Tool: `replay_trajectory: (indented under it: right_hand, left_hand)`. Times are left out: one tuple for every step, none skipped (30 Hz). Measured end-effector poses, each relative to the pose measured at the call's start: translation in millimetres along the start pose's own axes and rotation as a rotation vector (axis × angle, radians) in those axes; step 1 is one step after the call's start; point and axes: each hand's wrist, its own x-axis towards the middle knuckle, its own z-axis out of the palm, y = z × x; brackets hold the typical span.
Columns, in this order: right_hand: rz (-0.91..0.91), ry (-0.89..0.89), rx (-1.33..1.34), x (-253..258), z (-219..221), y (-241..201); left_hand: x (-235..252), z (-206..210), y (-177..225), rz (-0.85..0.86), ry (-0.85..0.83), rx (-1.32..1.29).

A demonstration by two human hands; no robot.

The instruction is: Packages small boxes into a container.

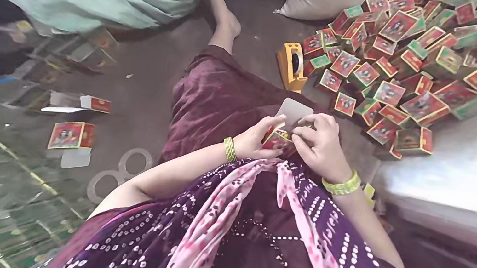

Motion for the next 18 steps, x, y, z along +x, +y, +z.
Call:
replay_trajectory:
  right_hand:
    - [0.017,0.026,0.1,0,2,2]
    - [0.053,0.075,0.225,-2,5,4]
    - [0.121,0.144,0.354,-3,9,4]
    - [0.214,0.212,0.491,-4,14,4]
    - [0.32,0.255,0.64,-4,17,4]
    - [0.432,0.261,0.825,-3,20,2]
    - [0.535,0.237,1.009,-2,23,0]
    - [0.615,0.182,1.157,-1,25,-4]
    - [0.671,0.113,1.259,0,27,-8]
    - [0.708,0.048,1.308,2,29,-12]
    - [0.734,0.006,1.315,3,32,-15]
    - [0.74,-0.004,1.284,3,33,-16]
    - [0.713,0.016,1.22,3,33,-16]
    - [0.657,0.055,1.12,1,33,-13]
    - [0.571,0.101,1.009,-1,33,-11]
    - [0.469,0.132,0.911,-3,32,-7]
    - [0.376,0.141,0.839,-5,31,-5]
    - [0.307,0.136,0.808,-7,29,-3]
  left_hand:
    - [1,0,0,0.043,0.018,-0.011]
    - [0,-1,1,0.071,0.045,-0.029]
    - [0,-3,2,0.078,0.072,-0.055]
    - [0,-5,2,0.079,0.097,-0.083]
    - [-1,-6,3,0.076,0.12,-0.111]
    - [-1,-7,4,0.072,0.135,-0.131]
    - [-2,-7,5,0.067,0.138,-0.141]
    - [-2,-7,5,0.059,0.125,-0.148]
    - [-2,-7,6,0.046,0.104,-0.153]
    - [-3,-7,6,0.045,0.08,-0.159]
    - [-3,-6,5,0.05,0.057,-0.161]
    - [-3,-5,4,0.057,0.04,-0.167]
    - [-3,-5,4,0.056,0.032,-0.175]
    - [-3,-4,5,0.033,0.029,-0.19]
    - [-4,-4,7,-0.007,0.032,-0.208]
    - [-4,-5,11,-0.053,0.049,-0.23]
    - [-3,-5,13,-0.078,0.063,-0.255]
    - [-3,-6,12,-0.081,0.077,-0.28]
